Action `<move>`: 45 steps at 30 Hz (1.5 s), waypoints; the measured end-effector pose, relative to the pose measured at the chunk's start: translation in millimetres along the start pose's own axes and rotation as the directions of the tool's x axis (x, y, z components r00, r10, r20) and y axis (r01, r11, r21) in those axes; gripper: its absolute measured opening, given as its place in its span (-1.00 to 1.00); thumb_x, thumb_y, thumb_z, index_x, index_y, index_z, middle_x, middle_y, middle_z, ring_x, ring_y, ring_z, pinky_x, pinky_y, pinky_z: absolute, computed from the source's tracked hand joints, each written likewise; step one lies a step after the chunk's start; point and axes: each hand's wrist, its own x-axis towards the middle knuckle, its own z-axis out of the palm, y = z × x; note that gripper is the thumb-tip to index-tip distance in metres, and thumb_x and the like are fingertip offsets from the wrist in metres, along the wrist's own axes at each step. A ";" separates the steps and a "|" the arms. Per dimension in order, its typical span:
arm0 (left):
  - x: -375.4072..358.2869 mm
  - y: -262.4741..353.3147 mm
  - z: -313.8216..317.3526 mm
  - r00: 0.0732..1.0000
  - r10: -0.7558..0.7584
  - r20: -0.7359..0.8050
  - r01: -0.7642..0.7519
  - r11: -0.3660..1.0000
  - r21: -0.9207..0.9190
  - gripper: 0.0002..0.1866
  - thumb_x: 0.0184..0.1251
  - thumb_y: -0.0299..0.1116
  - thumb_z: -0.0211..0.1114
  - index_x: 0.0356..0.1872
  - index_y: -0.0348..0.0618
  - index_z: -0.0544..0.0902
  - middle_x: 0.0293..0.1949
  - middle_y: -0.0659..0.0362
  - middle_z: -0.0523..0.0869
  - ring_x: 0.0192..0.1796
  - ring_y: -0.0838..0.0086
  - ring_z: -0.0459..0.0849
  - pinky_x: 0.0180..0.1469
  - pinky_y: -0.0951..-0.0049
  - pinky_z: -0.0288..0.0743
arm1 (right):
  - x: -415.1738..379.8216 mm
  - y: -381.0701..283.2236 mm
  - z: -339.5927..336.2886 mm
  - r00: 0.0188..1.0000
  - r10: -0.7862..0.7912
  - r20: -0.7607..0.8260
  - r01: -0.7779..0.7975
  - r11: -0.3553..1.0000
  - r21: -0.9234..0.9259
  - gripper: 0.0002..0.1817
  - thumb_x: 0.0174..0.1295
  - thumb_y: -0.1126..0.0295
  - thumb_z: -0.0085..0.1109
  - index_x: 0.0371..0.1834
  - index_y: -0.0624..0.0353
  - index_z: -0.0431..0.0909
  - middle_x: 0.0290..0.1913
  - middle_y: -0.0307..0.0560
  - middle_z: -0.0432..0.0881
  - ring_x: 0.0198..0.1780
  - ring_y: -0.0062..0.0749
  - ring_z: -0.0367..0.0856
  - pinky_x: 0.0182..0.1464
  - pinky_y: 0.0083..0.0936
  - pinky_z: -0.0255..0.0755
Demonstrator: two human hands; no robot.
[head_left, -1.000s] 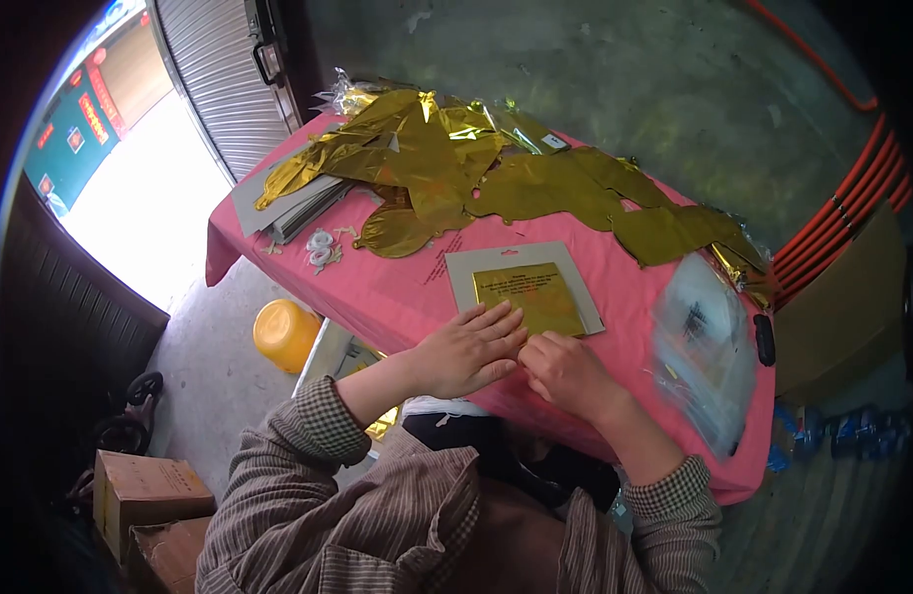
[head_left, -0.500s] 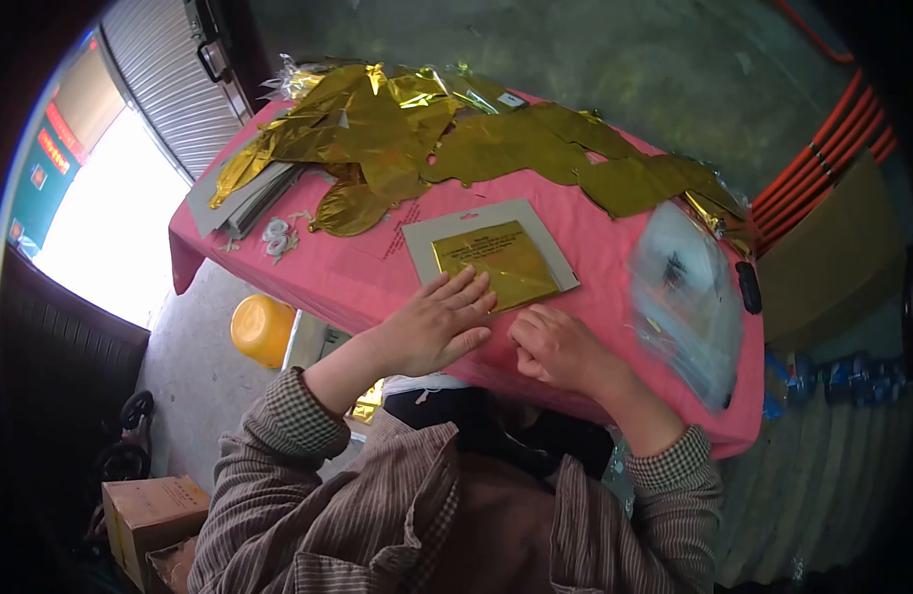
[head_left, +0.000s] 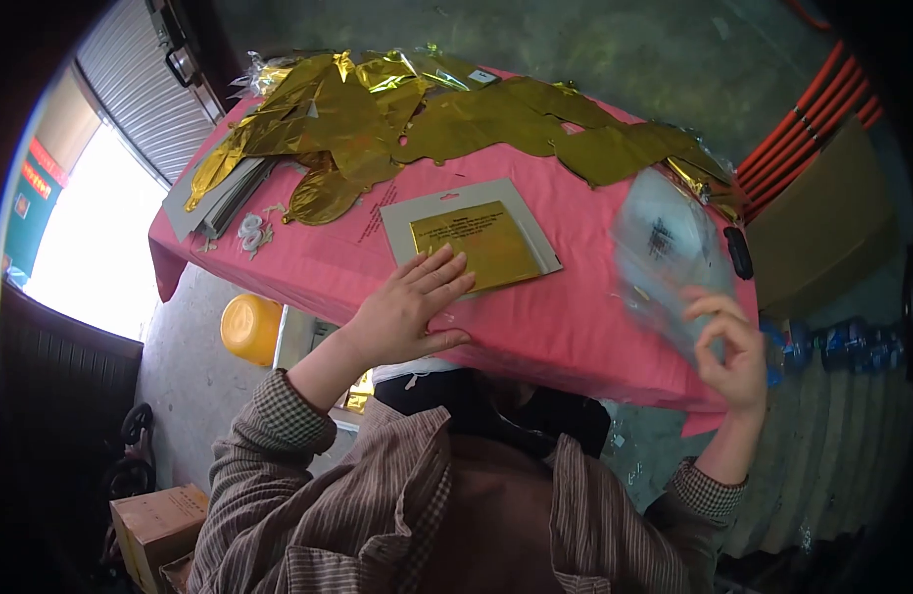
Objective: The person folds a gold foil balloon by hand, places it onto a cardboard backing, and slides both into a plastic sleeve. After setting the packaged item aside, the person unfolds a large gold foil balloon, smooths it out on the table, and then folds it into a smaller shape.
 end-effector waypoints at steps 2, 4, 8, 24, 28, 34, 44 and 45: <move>-1.7 -2.9 -1.6 0.995 0.072 -0.071 -0.072 0.997 -0.001 -0.22 0.03 -0.03 0.37 0.28 -0.16 0.33 0.34 -0.02 0.28 0.43 0.09 0.11 0.40 0.04 -0.01 | -3.9 4.9 18.9 0.989 0.121 0.086 -0.138 0.963 0.231 -0.89 -0.04 0.70 -0.05 -0.52 0.24 0.37 -0.25 -0.05 0.53 -0.26 -0.45 0.54 -0.04 -0.51 0.40; -5.8 1.0 -10.8 0.993 0.095 -0.072 -0.092 0.994 0.053 -0.21 0.00 -0.05 0.39 0.28 -0.15 0.34 0.33 0.00 0.29 0.43 0.10 0.12 0.40 0.04 0.00 | -2.2 8.8 40.0 0.957 0.214 0.195 -0.280 0.855 0.436 -0.87 -0.07 0.73 -0.05 -0.54 0.25 0.39 -0.26 -0.03 0.56 -0.32 -0.46 0.56 -0.10 -0.50 0.45; -13.5 9.2 -15.6 0.991 0.087 -0.104 -0.078 0.993 0.091 -0.21 -0.09 -0.08 0.44 0.23 -0.13 0.40 0.31 0.05 0.34 0.42 0.12 0.15 0.40 0.04 0.02 | 5.9 33.9 75.4 0.920 0.256 0.297 -0.380 0.770 0.513 -0.86 -0.02 0.71 -0.11 -0.48 0.26 0.44 -0.42 -0.15 0.56 -0.43 -0.59 0.52 -0.31 -0.63 0.42; -36.2 13.4 1.2 0.928 -0.061 -0.367 0.081 0.996 0.039 -0.48 -0.12 -0.22 0.48 -0.10 -0.15 0.52 0.05 0.08 0.55 0.18 0.18 0.47 0.29 0.10 0.23 | 48.1 -4.9 155.7 0.969 -0.219 0.110 0.237 0.951 -0.196 -0.82 0.07 0.37 0.25 -0.28 0.18 0.61 -0.46 -0.08 0.58 -0.50 -0.23 0.58 -0.47 -0.39 0.45; -29.8 17.0 0.6 0.895 -0.009 -0.446 0.021 1.000 0.022 -0.61 -0.11 -0.30 0.48 -0.23 -0.19 0.56 -0.07 0.07 0.59 0.08 0.18 0.54 0.14 0.17 0.39 | 56.5 -5.5 169.5 0.965 -0.226 0.131 0.253 0.932 -0.261 -0.77 0.02 0.34 0.27 -0.25 0.15 0.60 -0.51 -0.13 0.54 -0.51 -0.23 0.56 -0.47 -0.37 0.44; -17.3 4.3 3.7 0.875 -0.024 -0.484 -0.064 0.984 -0.164 -0.73 -0.09 -0.43 0.46 -0.36 -0.25 0.58 -0.22 0.05 0.61 -0.03 0.17 0.59 -0.06 0.27 0.51 | 64.0 -1.6 170.9 0.959 -0.270 0.082 0.282 0.931 -0.232 -0.80 -0.01 0.34 0.29 -0.32 0.14 0.57 -0.52 -0.15 0.52 -0.52 -0.22 0.55 -0.49 -0.37 0.42; -3.9 14.8 -0.4 0.880 -0.006 -0.474 -0.057 0.991 -0.119 -0.80 -0.10 -0.52 0.40 -0.37 -0.17 0.61 -0.18 0.15 0.57 -0.06 0.27 0.53 -0.06 0.36 0.44 | 71.5 3.1 175.9 0.969 -0.248 -0.002 0.240 0.939 -0.244 -0.92 -0.04 0.48 0.23 -0.53 0.14 0.50 -0.55 -0.14 0.51 -0.55 -0.19 0.54 -0.53 -0.35 0.39; -3.9 13.2 0.9 0.880 -0.007 -0.474 -0.056 0.991 -0.120 -0.80 -0.10 -0.52 0.40 -0.37 -0.17 0.61 -0.18 0.15 0.57 -0.06 0.27 0.53 -0.06 0.36 0.44 | 72.4 2.9 175.5 0.969 -0.248 -0.012 0.239 0.942 -0.236 -0.92 -0.04 0.49 0.23 -0.53 0.15 0.50 -0.56 -0.13 0.51 -0.55 -0.19 0.54 -0.53 -0.35 0.39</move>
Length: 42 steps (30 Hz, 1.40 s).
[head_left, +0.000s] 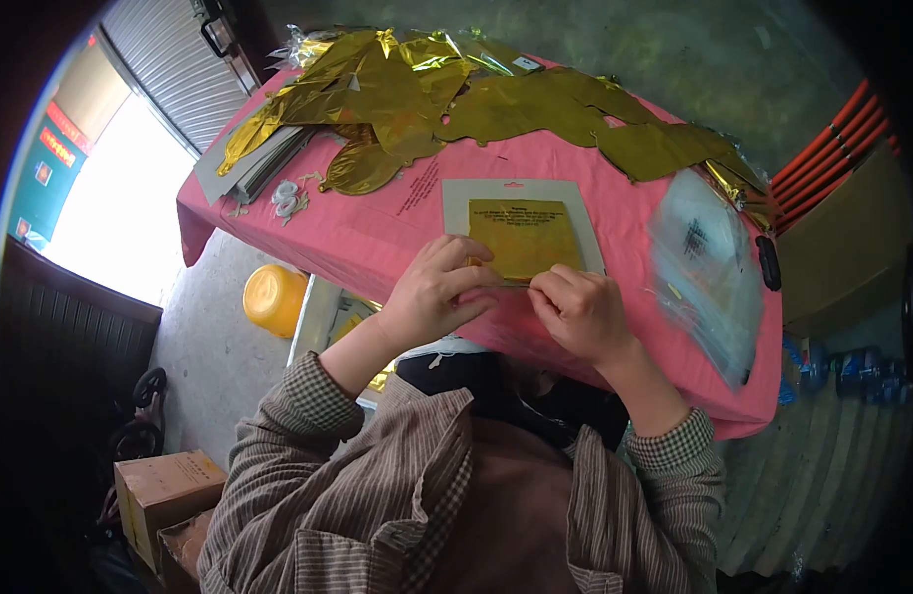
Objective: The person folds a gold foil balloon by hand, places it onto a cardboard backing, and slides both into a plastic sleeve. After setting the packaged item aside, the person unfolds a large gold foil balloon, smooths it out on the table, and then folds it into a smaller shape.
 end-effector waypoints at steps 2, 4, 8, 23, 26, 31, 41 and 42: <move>0.5 -4.9 1.3 0.997 -0.005 0.071 0.015 0.989 -0.147 -0.83 -0.09 -0.54 0.38 -0.41 -0.15 0.62 -0.22 0.17 0.54 -0.14 0.29 0.51 -0.13 0.35 0.44 | 0.3 -0.3 -0.3 1.000 0.001 -0.010 -0.001 1.000 0.008 -0.92 -0.05 0.50 0.22 -0.54 0.15 0.50 -0.56 -0.13 0.51 -0.55 -0.19 0.54 -0.54 -0.35 0.39; 1.8 -5.9 0.7 0.997 -0.007 0.081 0.021 0.983 -0.182 -0.85 -0.09 -0.56 0.37 -0.45 -0.16 0.60 -0.24 0.16 0.54 -0.16 0.29 0.51 -0.14 0.36 0.43 | 0.0 -1.0 0.1 1.000 0.004 0.001 -0.004 1.000 0.023 -0.92 -0.05 0.51 0.21 -0.55 0.16 0.49 -0.57 -0.12 0.51 -0.56 -0.18 0.54 -0.54 -0.36 0.38; 2.8 -11.7 -0.2 0.989 0.017 0.149 0.018 0.974 -0.226 -0.84 -0.08 -0.52 0.37 -0.50 -0.14 0.53 -0.28 0.20 0.54 -0.15 0.28 0.51 -0.11 0.33 0.41 | -1.9 -0.7 3.6 1.000 0.006 0.012 -0.006 1.000 0.023 -0.92 -0.05 0.52 0.20 -0.56 0.16 0.47 -0.57 -0.11 0.50 -0.56 -0.18 0.53 -0.55 -0.37 0.38; -1.0 -14.8 -18.5 0.970 -0.039 0.238 0.121 0.931 -0.343 -0.80 -0.08 -0.59 0.40 -0.41 -0.15 0.60 -0.40 0.20 0.57 -0.20 0.30 0.54 0.05 0.26 0.43 | -11.3 0.2 6.7 0.999 0.000 0.037 -0.001 1.000 0.023 -0.90 -0.08 0.54 0.19 -0.58 0.16 0.44 -0.58 -0.12 0.50 -0.57 -0.19 0.52 -0.54 -0.38 0.40; -5.7 -17.8 -17.9 0.984 0.103 0.148 -0.071 0.975 -0.209 -0.81 -0.09 -0.58 0.39 -0.38 -0.14 0.64 -0.39 0.19 0.58 -0.19 0.28 0.54 0.08 0.24 0.43 | -12.4 -0.7 8.4 1.000 0.001 0.027 -0.002 1.000 0.028 -0.90 -0.07 0.54 0.19 -0.57 0.16 0.44 -0.57 -0.12 0.50 -0.57 -0.20 0.52 -0.53 -0.38 0.40; -15.6 -10.1 -21.1 0.990 0.082 0.110 -0.071 0.992 -0.101 -0.84 -0.08 -0.56 0.35 -0.42 -0.15 0.61 -0.36 0.19 0.58 -0.17 0.27 0.53 0.02 0.26 0.45 | -12.8 -0.3 4.7 0.997 -0.054 0.048 0.054 0.998 -0.007 -0.89 -0.05 0.48 0.24 -0.54 0.15 0.47 -0.56 -0.14 0.50 -0.57 -0.21 0.52 -0.52 -0.38 0.41; -12.4 -6.1 -16.7 0.985 0.073 0.155 -0.070 0.997 -0.023 -0.84 -0.01 -0.45 0.33 -0.36 -0.16 0.59 -0.19 0.17 0.62 -0.10 0.27 0.55 -0.05 0.31 0.47 | -18.2 -0.4 -4.1 0.999 0.042 -0.011 -0.040 0.990 0.133 -0.88 0.03 0.39 0.30 -0.49 0.17 0.57 -0.59 -0.12 0.53 -0.59 -0.28 0.54 -0.57 -0.43 0.37; -12.6 -7.4 -17.5 0.985 0.079 0.155 -0.075 0.997 -0.027 -0.84 -0.01 -0.45 0.33 -0.36 -0.16 0.59 -0.19 0.17 0.62 -0.10 0.27 0.55 -0.05 0.31 0.47 | -20.1 -1.2 -6.6 0.998 0.043 -0.042 -0.037 0.991 0.130 -0.87 0.02 0.40 0.31 -0.51 0.19 0.56 -0.61 -0.10 0.51 -0.61 -0.28 0.52 -0.58 -0.44 0.34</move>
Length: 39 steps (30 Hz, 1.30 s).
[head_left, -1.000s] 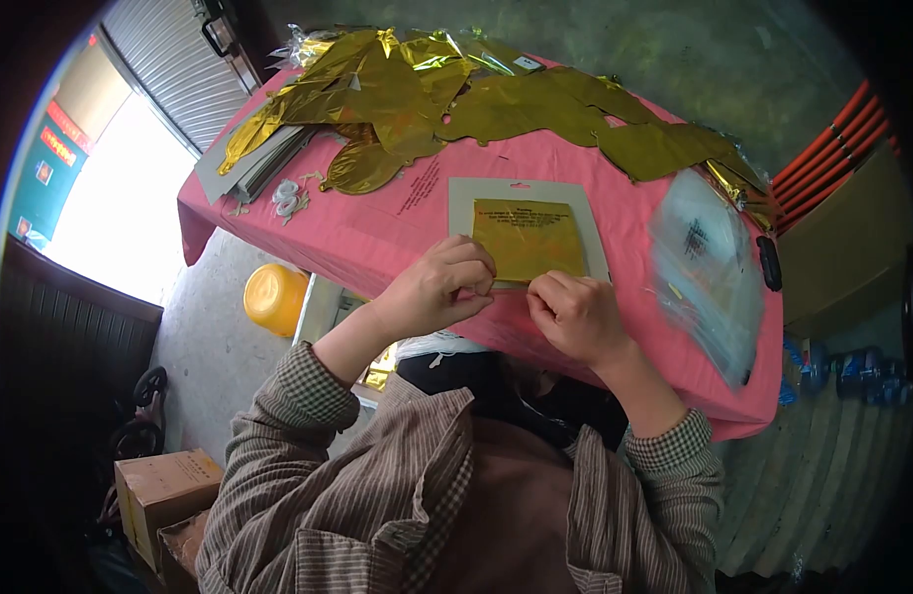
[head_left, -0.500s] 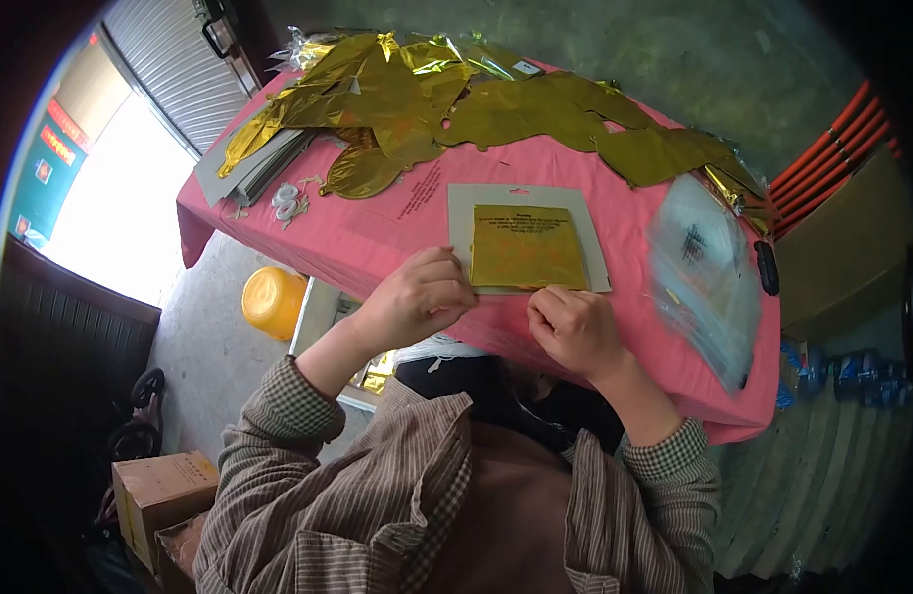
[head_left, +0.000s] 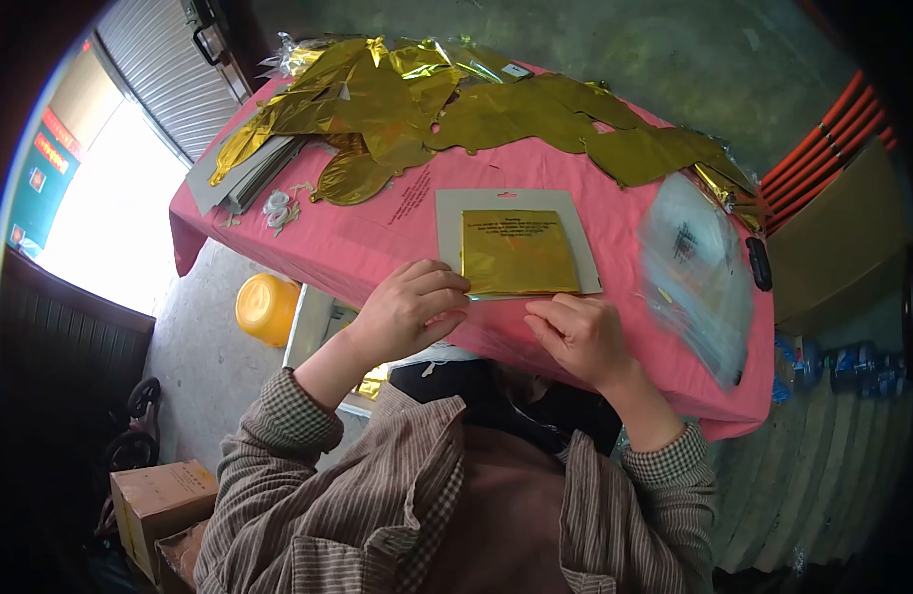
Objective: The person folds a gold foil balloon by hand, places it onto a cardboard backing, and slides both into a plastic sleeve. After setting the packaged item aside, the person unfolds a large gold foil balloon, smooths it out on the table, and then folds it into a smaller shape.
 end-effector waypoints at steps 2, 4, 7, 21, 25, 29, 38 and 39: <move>-1.7 -0.6 -0.1 0.999 -0.031 0.027 0.031 0.999 -0.008 -0.81 0.00 -0.46 0.36 -0.31 -0.17 0.62 -0.15 0.15 0.62 -0.07 0.21 0.57 -0.06 0.30 0.49 | -4.0 0.0 -7.6 1.000 0.001 -0.032 -0.001 1.000 -0.006 -0.86 0.02 0.41 0.31 -0.54 0.20 0.55 -0.64 -0.09 0.49 -0.62 -0.28 0.50 -0.59 -0.44 0.32; -0.7 0.4 0.1 1.000 -0.021 0.016 0.021 1.000 0.005 -0.80 -0.01 -0.46 0.36 -0.30 -0.17 0.62 -0.16 0.15 0.62 -0.08 0.22 0.57 -0.06 0.30 0.49 | -9.9 5.2 -21.2 0.995 0.096 0.006 -0.096 0.994 0.057 -0.83 0.00 0.44 0.32 -0.60 0.24 0.53 -0.67 -0.06 0.45 -0.66 -0.30 0.44 -0.61 -0.44 0.25; 1.3 3.3 1.2 1.000 -0.008 -0.018 0.008 1.000 0.023 -0.82 0.00 -0.46 0.35 -0.33 -0.17 0.61 -0.19 0.15 0.61 -0.12 0.24 0.57 -0.09 0.31 0.48 | -14.1 15.4 -34.9 0.983 0.180 -0.023 -0.180 0.983 -0.044 -0.79 0.00 0.45 0.32 -0.65 0.26 0.49 -0.67 -0.05 0.43 -0.68 -0.30 0.39 -0.61 -0.43 0.21; -2.6 5.5 6.5 0.998 -0.017 -0.068 0.018 1.000 0.015 -0.87 -0.02 -0.48 0.34 -0.40 -0.17 0.60 -0.23 0.13 0.56 -0.19 0.26 0.57 -0.15 0.32 0.47 | 7.1 -0.2 -2.8 0.992 -0.082 0.098 0.098 0.979 -0.178 -0.81 0.03 0.30 0.27 -0.33 0.14 0.64 -0.57 -0.17 0.51 -0.56 -0.29 0.55 -0.50 -0.42 0.42; -3.2 4.3 6.7 0.997 -0.011 -0.080 0.011 1.000 -0.010 -0.87 -0.01 -0.48 0.34 -0.40 -0.17 0.60 -0.25 0.14 0.58 -0.15 0.26 0.58 -0.11 0.31 0.47 | 9.8 -2.3 -0.5 0.989 -0.098 0.109 0.123 0.961 -0.249 -0.80 0.02 0.29 0.28 -0.32 0.13 0.63 -0.57 -0.18 0.50 -0.58 -0.29 0.53 -0.52 -0.42 0.42; -3.9 1.1 6.6 0.999 -0.008 -0.054 0.006 1.000 -0.026 -0.83 -0.02 -0.46 0.35 -0.34 -0.17 0.60 -0.24 0.13 0.58 -0.12 0.25 0.57 -0.07 0.28 0.45 | 8.7 0.6 -1.8 0.989 -0.095 0.112 0.118 0.969 -0.216 -0.83 0.02 0.32 0.27 -0.34 0.11 0.63 -0.58 -0.18 0.50 -0.57 -0.29 0.54 -0.53 -0.39 0.41; 11.3 16.0 2.8 0.996 -0.011 -0.089 0.015 0.999 0.048 -0.77 -0.03 -0.46 0.38 -0.28 -0.18 0.62 -0.21 0.12 0.62 -0.14 0.19 0.58 -0.06 0.25 0.48 | -5.3 29.3 -54.0 0.968 0.251 0.022 -0.249 0.966 -0.075 -0.85 0.03 0.56 0.10 -0.31 0.25 0.59 -0.48 -0.06 0.57 -0.57 -0.33 0.51 -0.49 -0.48 0.37; 11.6 15.1 5.2 0.996 -0.006 -0.088 0.010 0.999 0.041 -0.77 -0.03 -0.46 0.38 -0.28 -0.18 0.62 -0.21 0.12 0.62 -0.14 0.19 0.58 -0.06 0.25 0.48 | -6.9 29.6 -60.5 0.943 0.326 0.070 -0.320 0.944 -0.079 -0.83 0.02 0.57 0.09 -0.30 0.25 0.59 -0.50 -0.07 0.54 -0.58 -0.38 0.47 -0.48 -0.50 0.34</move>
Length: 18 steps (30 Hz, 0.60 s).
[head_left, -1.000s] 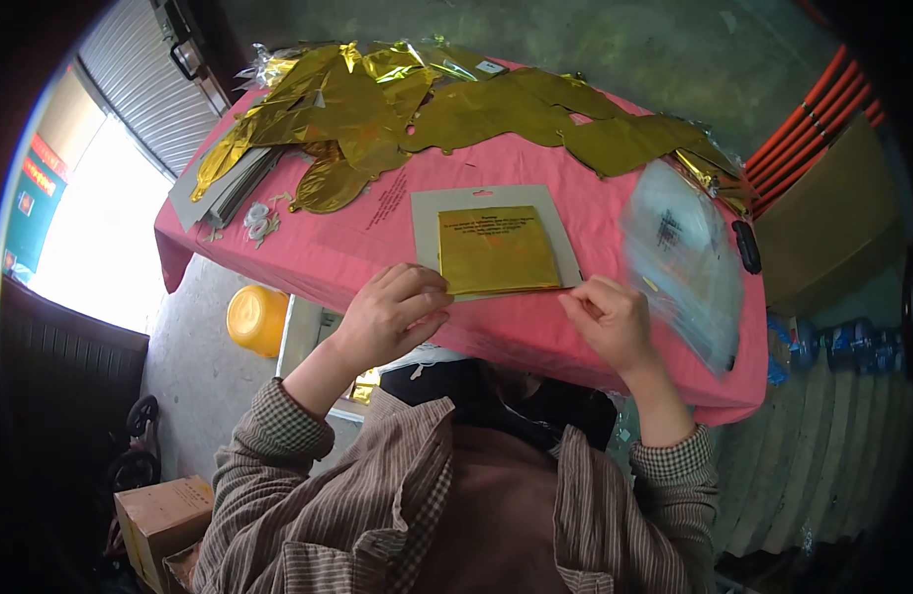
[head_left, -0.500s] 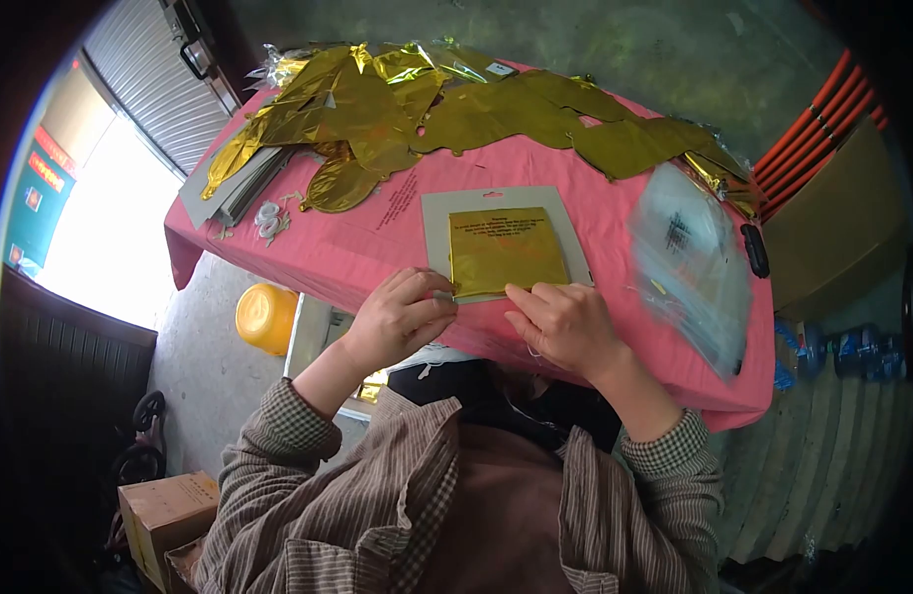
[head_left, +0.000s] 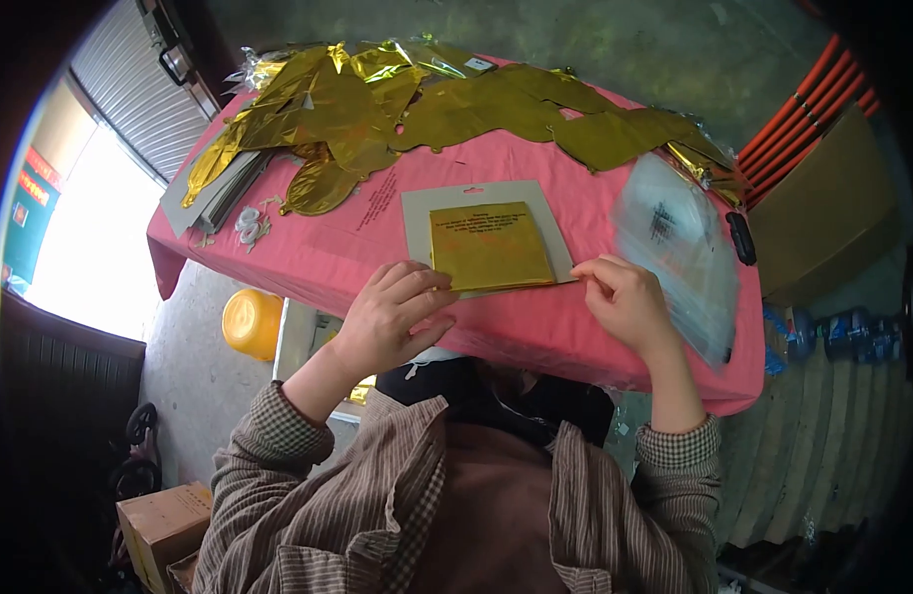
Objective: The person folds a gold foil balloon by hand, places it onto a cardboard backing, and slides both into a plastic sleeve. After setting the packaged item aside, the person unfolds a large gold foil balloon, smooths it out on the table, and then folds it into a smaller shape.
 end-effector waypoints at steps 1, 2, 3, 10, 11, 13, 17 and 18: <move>-1.2 -2.1 2.7 1.000 -0.001 0.006 0.001 1.000 -0.012 -0.81 -0.01 -0.46 0.36 -0.32 -0.18 0.61 -0.25 0.14 0.62 -0.16 0.24 0.58 -0.09 0.28 0.47 | -1.5 -4.6 -8.7 0.996 0.031 0.083 -0.031 1.000 -0.006 -0.79 0.01 0.56 0.11 -0.25 0.24 0.59 -0.56 -0.13 0.46 -0.58 -0.43 0.40 -0.45 -0.53 0.31; -1.8 -3.8 5.1 1.000 -0.001 0.012 0.002 1.000 -0.023 -0.85 0.00 -0.46 0.34 -0.36 -0.17 0.60 -0.29 0.16 0.62 -0.19 0.28 0.58 -0.12 0.32 0.47 | -3.3 -2.4 -11.4 0.996 0.037 0.080 -0.037 0.999 -0.011 -0.79 0.01 0.56 0.11 -0.25 0.24 0.59 -0.56 -0.13 0.46 -0.58 -0.43 0.40 -0.45 -0.53 0.31; -1.7 -4.2 6.9 1.000 0.004 0.012 -0.004 1.000 -0.029 -0.85 0.00 -0.46 0.34 -0.36 -0.17 0.60 -0.29 0.16 0.62 -0.19 0.28 0.58 -0.12 0.32 0.47 | -4.7 0.9 -14.1 0.972 0.126 0.198 -0.131 0.991 0.011 -0.78 -0.02 0.52 0.14 -0.24 0.21 0.59 -0.52 -0.14 0.50 -0.51 -0.37 0.48 -0.42 -0.47 0.37; -3.6 -3.3 12.4 0.975 -0.218 -0.043 0.213 0.972 -0.100 -0.93 0.08 -0.56 0.29 -0.43 -0.24 0.56 -0.40 0.12 0.64 -0.34 0.33 0.59 -0.35 0.43 0.49 | -6.1 20.7 10.2 0.994 -0.026 0.104 0.017 0.996 0.086 -0.80 0.02 0.55 0.22 -0.24 0.23 0.56 -0.32 -0.18 0.50 -0.39 -0.55 0.47 -0.33 -0.59 0.37; -3.1 -3.7 12.0 0.970 -0.242 -0.020 0.239 0.966 -0.096 -0.95 0.12 -0.58 0.26 -0.40 -0.26 0.57 -0.38 0.13 0.65 -0.35 0.39 0.60 -0.42 0.51 0.49 | -3.6 23.3 13.1 0.995 -0.025 0.101 0.016 0.996 0.087 -0.80 0.02 0.55 0.22 -0.24 0.23 0.56 -0.32 -0.18 0.50 -0.39 -0.55 0.47 -0.33 -0.59 0.37; -1.4 -3.8 11.4 0.971 -0.238 -0.023 0.235 0.967 -0.093 -0.95 0.12 -0.58 0.25 -0.40 -0.26 0.56 -0.38 0.13 0.65 -0.35 0.41 0.59 -0.41 0.51 0.49 | 3.6 28.2 17.6 0.995 0.005 0.100 -0.027 0.976 0.214 -0.90 0.09 0.55 0.20 -0.32 0.28 0.53 -0.29 -0.22 0.54 -0.33 -0.58 0.51 -0.27 -0.64 0.41; -0.4 -5.7 12.9 0.973 -0.226 -0.052 0.222 0.972 -0.075 -0.95 0.12 -0.56 0.26 -0.42 -0.25 0.54 -0.38 0.15 0.66 -0.36 0.41 0.59 -0.41 0.50 0.49 | 15.8 35.4 22.3 0.996 -0.003 0.093 -0.030 0.936 0.352 -0.93 0.07 0.51 0.19 -0.42 0.27 0.53 -0.39 -0.15 0.59 -0.43 -0.51 0.57 -0.39 -0.56 0.43; -0.9 -7.0 13.5 0.973 -0.227 -0.051 0.223 0.972 -0.075 -0.95 0.12 -0.56 0.26 -0.42 -0.25 0.54 -0.38 0.15 0.66 -0.36 0.41 0.59 -0.41 0.50 0.49 | 19.8 25.0 15.1 0.964 0.168 0.205 -0.238 0.891 0.388 -0.94 0.08 0.52 0.18 -0.43 0.28 0.52 -0.45 -0.17 0.59 -0.49 -0.56 0.54 -0.46 -0.58 0.41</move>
